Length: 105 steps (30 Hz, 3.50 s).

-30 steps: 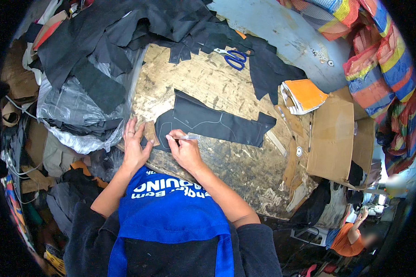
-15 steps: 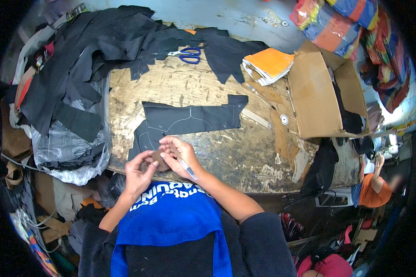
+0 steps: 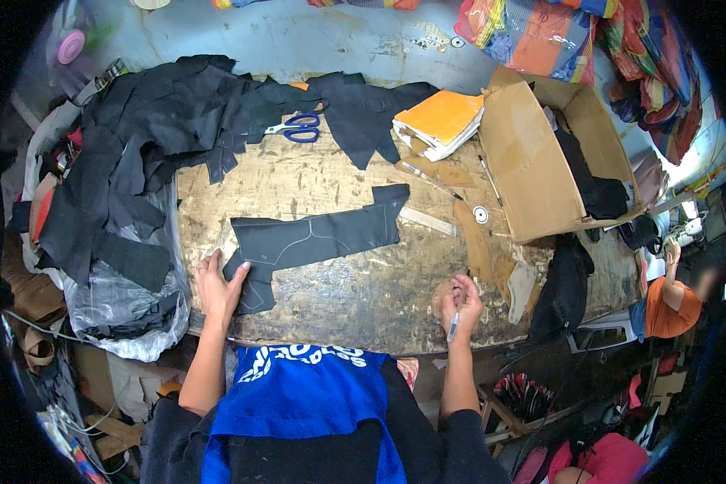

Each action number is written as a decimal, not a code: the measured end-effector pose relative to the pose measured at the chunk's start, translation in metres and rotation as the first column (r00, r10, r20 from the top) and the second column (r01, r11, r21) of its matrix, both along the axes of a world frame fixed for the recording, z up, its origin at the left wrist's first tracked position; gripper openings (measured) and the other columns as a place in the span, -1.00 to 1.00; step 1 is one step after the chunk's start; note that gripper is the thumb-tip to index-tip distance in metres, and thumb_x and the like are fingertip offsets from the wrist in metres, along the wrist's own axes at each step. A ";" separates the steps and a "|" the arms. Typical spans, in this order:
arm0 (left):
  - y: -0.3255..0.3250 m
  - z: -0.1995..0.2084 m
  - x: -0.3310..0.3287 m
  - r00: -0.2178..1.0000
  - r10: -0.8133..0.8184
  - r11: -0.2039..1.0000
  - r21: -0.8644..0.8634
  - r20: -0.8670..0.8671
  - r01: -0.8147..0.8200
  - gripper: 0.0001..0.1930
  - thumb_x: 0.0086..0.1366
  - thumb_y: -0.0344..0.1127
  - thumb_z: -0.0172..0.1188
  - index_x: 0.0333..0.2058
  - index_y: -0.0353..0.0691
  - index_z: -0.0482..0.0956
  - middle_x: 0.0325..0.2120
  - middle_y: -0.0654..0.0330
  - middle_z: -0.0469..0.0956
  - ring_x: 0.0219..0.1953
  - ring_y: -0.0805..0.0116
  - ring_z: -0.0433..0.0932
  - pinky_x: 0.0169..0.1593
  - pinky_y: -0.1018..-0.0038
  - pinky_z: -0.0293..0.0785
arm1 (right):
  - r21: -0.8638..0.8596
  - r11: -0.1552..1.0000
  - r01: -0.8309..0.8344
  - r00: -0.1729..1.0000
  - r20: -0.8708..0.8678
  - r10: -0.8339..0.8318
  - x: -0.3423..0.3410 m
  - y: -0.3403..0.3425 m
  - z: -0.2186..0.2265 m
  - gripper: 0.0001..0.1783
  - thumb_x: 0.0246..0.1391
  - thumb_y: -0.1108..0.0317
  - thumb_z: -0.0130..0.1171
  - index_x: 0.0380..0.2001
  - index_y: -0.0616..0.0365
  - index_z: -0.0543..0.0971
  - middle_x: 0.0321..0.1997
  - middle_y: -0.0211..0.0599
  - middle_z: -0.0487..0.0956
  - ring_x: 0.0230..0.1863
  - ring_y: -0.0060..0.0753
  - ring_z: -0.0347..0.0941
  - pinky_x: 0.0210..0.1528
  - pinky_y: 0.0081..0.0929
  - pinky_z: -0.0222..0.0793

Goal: The person marks and cuts black fabric pieces using a ruler, marker, and scissors. They trace patterns onto the fabric, cut along the marked lines, and then fold and stack the cut pieces on the workbench.

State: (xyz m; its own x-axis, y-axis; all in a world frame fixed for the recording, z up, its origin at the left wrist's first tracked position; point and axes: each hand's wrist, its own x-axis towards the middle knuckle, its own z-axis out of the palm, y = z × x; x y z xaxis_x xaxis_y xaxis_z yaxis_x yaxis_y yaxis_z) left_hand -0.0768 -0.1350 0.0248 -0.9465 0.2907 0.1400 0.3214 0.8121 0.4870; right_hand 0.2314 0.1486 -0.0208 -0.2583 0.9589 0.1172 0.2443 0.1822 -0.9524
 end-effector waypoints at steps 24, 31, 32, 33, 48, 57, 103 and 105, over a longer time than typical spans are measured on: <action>0.000 -0.031 -0.046 0.790 -0.611 0.669 0.573 0.059 0.474 -0.82 -0.02 -0.46 0.31 -0.65 -0.16 0.46 -0.35 0.16 0.62 -0.30 0.37 0.53 0.05 0.37 0.18 | 0.196 0.166 -0.966 0.257 0.726 0.637 -0.240 -0.042 0.074 -0.57 -0.25 0.19 0.35 -0.26 0.09 0.51 -0.21 -0.23 0.54 -0.04 -0.20 0.43 0.07 -0.05 0.23; -0.001 -0.040 -0.043 0.834 -0.475 0.462 0.886 0.280 -0.035 -0.68 0.03 -0.61 0.24 -0.21 -0.31 0.41 -0.27 0.11 0.54 -0.16 0.33 0.52 0.03 0.45 0.38 | 0.345 0.471 -0.812 0.573 0.313 0.757 -0.184 0.006 0.157 -0.81 -0.21 0.47 0.26 -0.41 0.19 0.56 -0.51 -0.17 0.55 -0.46 -0.21 0.52 -0.38 -0.43 0.45; 0.002 -0.041 -0.042 0.855 -0.448 0.484 0.875 0.260 -0.012 -0.70 0.04 -0.61 0.24 -0.22 -0.32 0.44 -0.27 0.12 0.54 -0.17 0.35 0.51 0.01 0.47 0.38 | 0.248 0.635 -0.732 0.681 0.291 0.671 -0.161 0.024 0.178 -0.88 -0.17 0.49 0.25 -0.45 0.21 0.59 -0.49 -0.23 0.57 -0.49 -0.35 0.50 -0.40 -0.47 0.43; 0.002 -0.040 -0.041 0.862 -0.435 0.525 0.851 0.261 0.007 -0.73 0.04 -0.59 0.24 -0.24 -0.32 0.46 -0.28 0.13 0.55 -0.18 0.36 0.51 0.03 0.45 0.36 | 0.277 0.780 -0.561 0.826 0.255 0.503 -0.139 0.042 0.197 -0.91 -0.10 0.45 0.26 -0.44 0.20 0.60 -0.47 -0.30 0.58 -0.48 -0.47 0.49 -0.41 -0.48 0.41; 0.078 -0.012 -0.086 0.972 -0.237 0.839 0.504 -0.001 0.205 -0.85 0.06 -0.39 0.29 -0.43 -0.36 0.57 -0.47 0.11 0.57 -0.42 0.32 0.53 -0.25 0.45 0.44 | 0.584 0.812 0.017 0.536 0.680 -0.500 0.048 0.435 0.242 -0.37 -0.16 -0.11 0.32 -0.36 0.36 0.55 -0.29 0.05 0.54 -0.22 -0.14 0.46 -0.11 -0.31 0.32; 0.179 -0.013 -0.207 0.782 -0.247 0.918 0.122 -0.572 0.379 -0.56 0.04 -0.24 0.29 -0.09 -0.26 0.49 -0.15 0.04 0.52 -0.06 0.08 0.47 0.01 0.31 0.38 | 0.553 0.831 -0.057 0.648 0.654 -0.391 0.022 0.449 0.260 -0.41 -0.25 -0.06 0.42 -0.52 0.33 0.51 -0.56 -0.27 0.51 -0.53 -0.32 0.40 -0.37 -0.37 0.34; 0.052 0.035 -0.087 0.808 -0.541 0.837 0.051 0.234 0.546 -0.74 0.05 -0.49 0.22 -0.22 -0.26 0.62 -0.42 0.04 0.62 -0.37 0.18 0.61 -0.25 0.33 0.55 | -0.155 0.869 -0.469 0.877 -0.193 0.439 -0.164 -0.050 0.034 -0.82 -0.03 0.53 0.23 -0.33 0.29 0.46 -0.47 -0.36 0.55 -0.46 -0.65 0.46 -0.39 -0.68 0.40; 0.033 0.044 -0.135 0.963 -0.241 0.947 -0.187 0.119 0.260 -0.70 -0.03 -0.42 0.23 -0.24 -0.26 0.62 -0.38 0.01 0.60 -0.27 -0.04 0.55 -0.10 0.23 0.45 | -0.051 0.910 -0.411 0.907 -0.128 0.402 -0.157 -0.052 0.016 -0.84 -0.04 0.52 0.24 -0.36 0.28 0.49 -0.48 -0.36 0.56 -0.46 -0.65 0.47 -0.38 -0.68 0.39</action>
State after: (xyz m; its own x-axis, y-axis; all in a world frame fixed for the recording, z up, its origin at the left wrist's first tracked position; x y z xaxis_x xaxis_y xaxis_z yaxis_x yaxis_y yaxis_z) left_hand -0.2117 -0.1024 0.0688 -0.8455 0.5331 -0.0304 0.4879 0.7945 0.3615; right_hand 0.0746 0.0963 -0.0047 -0.6171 0.7804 0.1005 0.0553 0.1704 -0.9838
